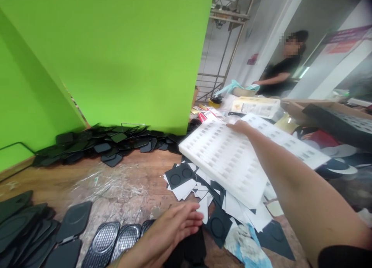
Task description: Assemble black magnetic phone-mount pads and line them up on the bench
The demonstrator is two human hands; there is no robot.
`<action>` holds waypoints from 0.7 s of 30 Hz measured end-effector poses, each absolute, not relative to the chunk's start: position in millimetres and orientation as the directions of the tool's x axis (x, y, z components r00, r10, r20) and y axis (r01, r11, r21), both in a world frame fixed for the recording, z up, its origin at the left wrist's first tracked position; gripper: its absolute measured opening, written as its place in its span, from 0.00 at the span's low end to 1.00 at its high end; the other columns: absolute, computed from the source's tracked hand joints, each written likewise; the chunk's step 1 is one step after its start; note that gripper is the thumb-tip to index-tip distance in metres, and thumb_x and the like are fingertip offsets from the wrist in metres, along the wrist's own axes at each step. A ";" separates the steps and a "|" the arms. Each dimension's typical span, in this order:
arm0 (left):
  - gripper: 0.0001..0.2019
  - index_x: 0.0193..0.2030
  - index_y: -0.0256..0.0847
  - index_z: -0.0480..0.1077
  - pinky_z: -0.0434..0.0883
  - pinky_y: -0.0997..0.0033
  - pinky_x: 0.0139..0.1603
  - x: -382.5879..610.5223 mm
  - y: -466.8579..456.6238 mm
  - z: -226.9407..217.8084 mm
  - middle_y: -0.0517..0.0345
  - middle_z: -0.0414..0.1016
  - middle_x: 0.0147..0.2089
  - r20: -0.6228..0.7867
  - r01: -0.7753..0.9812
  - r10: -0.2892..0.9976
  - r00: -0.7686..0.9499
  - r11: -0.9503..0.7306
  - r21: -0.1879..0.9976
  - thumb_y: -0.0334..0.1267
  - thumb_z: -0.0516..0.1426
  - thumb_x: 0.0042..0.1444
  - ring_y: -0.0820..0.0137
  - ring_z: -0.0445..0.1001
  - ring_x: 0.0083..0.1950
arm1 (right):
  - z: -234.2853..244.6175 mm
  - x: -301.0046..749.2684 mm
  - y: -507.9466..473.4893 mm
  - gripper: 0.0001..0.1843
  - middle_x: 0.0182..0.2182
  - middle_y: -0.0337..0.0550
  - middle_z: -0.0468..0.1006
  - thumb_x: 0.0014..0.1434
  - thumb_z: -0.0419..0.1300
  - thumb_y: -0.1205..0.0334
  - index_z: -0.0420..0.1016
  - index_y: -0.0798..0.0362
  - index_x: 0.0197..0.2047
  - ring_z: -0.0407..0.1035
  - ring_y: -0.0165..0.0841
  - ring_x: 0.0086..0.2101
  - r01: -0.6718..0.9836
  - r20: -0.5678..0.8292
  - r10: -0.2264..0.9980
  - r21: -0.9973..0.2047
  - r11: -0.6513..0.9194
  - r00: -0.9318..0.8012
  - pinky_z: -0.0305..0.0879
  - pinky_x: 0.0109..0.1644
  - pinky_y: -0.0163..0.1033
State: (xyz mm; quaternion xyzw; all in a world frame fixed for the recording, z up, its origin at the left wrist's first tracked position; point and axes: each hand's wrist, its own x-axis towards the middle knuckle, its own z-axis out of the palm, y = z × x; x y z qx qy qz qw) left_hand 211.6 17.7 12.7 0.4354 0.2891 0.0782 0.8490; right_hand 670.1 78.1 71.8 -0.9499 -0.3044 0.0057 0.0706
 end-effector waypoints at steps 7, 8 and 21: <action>0.30 0.57 0.28 0.63 0.71 0.63 0.55 348.0 35.2 5.6 0.35 0.72 0.51 -0.551 0.043 0.304 0.778 0.848 0.529 0.49 0.63 0.57 0.63 0.76 0.45 | 70.5 673.0 69.1 0.30 0.46 0.63 0.79 0.62 0.57 0.42 0.78 0.63 0.48 0.74 0.47 0.46 0.621 0.050 0.619 -0.114 -0.776 0.784 0.66 0.46 0.43; 0.30 0.57 0.29 0.63 0.71 0.65 0.54 356.0 37.5 6.3 0.37 0.72 0.48 -0.565 0.042 0.294 0.771 0.861 0.506 0.50 0.63 0.57 0.64 0.76 0.44 | 72.7 671.9 66.8 0.29 0.44 0.61 0.80 0.62 0.57 0.42 0.78 0.62 0.47 0.74 0.46 0.45 0.631 0.053 0.630 -0.112 -0.768 0.775 0.66 0.45 0.42; 0.25 0.42 0.36 0.71 0.69 0.67 0.49 331.9 -38.0 84.0 0.50 0.71 0.40 -0.559 0.273 0.104 0.823 0.791 0.548 0.60 0.58 0.57 0.68 0.70 0.38 | 147.9 627.0 4.5 0.12 0.32 0.47 0.81 0.55 0.65 0.53 0.79 0.54 0.30 0.74 0.40 0.35 0.748 0.068 0.749 -0.153 -0.645 0.659 0.67 0.39 0.40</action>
